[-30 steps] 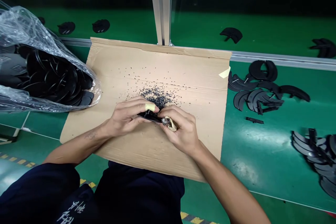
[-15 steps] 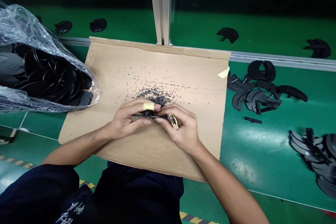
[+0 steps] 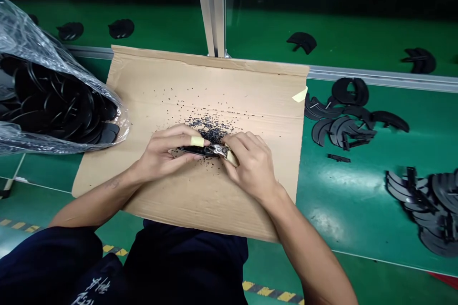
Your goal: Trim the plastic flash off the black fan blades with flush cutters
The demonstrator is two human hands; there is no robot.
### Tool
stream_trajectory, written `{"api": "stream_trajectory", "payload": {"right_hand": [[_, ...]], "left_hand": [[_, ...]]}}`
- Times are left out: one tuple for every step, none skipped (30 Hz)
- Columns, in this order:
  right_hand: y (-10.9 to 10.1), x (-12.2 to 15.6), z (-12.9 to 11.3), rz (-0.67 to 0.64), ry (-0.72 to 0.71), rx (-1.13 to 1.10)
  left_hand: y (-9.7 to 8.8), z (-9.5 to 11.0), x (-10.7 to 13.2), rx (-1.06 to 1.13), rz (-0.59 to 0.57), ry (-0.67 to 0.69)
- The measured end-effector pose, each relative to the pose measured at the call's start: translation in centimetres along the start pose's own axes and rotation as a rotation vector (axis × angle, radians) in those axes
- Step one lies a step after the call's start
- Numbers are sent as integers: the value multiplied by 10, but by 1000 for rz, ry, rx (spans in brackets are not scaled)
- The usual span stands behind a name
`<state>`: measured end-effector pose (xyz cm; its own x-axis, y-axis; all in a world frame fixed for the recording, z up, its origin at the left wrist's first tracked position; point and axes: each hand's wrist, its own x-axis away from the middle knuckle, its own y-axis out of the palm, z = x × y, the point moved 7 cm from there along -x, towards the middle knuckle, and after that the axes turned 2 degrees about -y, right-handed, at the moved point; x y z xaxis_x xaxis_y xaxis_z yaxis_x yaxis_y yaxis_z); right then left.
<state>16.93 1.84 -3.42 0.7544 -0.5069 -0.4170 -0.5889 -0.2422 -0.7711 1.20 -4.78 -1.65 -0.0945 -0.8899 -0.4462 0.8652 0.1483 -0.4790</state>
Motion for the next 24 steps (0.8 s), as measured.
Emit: {"api": "stream_trajectory", "payload": {"right_hand": [[1,1,-1,-14,-9,12],[2,1,-1,-24,-17,24],[2,2,-2,-28,-25,41],[3,2,-2,-30,-31,59],[3,3,-2,-30,-36,80],[3,3,-2,-27,-41,103],[2,3,-3,-23,-46,129],[2,3,-3,-20,-50,153],[1,3,-4,-18,-56,172],[0,2,-6,-12,-65,188],[-1,2,-7,-1,-75,205],[-2,1,-9,11,-83,223],[-3,1,-11,27,-92,244],[-5,1,-12,43,-99,265],[-6,0,-13,56,-105,281],[-6,1,-14,64,-112,289],[-6,1,-15,71,-118,288],[-6,2,-16,75,-125,276],[-6,2,-16,74,-129,250],[-6,3,-16,72,-129,205],[-5,3,-15,72,-123,145],[-5,4,-14,74,-107,77],[-5,3,-11,78,-84,19],[-5,3,-9,88,-57,-10]], "left_hand": [[0,0,0,-3,-3,4],[1,1,0,-5,-5,8],[1,1,1,-7,-6,13],[1,1,1,-9,-6,19],[1,0,1,-11,-5,25],[1,0,2,-13,-3,32],[2,0,2,-14,-1,40],[2,0,2,-12,3,49],[2,-1,3,-4,6,57],[3,-1,3,6,7,62],[3,-1,4,19,8,64],[4,-1,4,33,9,65],[5,-1,4,47,13,66],[6,-1,5,60,18,67],[7,-2,5,71,25,65],[8,-2,5,82,32,61],[8,-2,6,95,36,57],[9,-3,6,110,39,53],[9,-3,6,126,40,52],[10,-2,6,141,38,54],[10,-2,6,152,34,57],[10,-1,6,156,29,59],[10,0,5,153,25,56],[9,0,5,144,23,51]]}}
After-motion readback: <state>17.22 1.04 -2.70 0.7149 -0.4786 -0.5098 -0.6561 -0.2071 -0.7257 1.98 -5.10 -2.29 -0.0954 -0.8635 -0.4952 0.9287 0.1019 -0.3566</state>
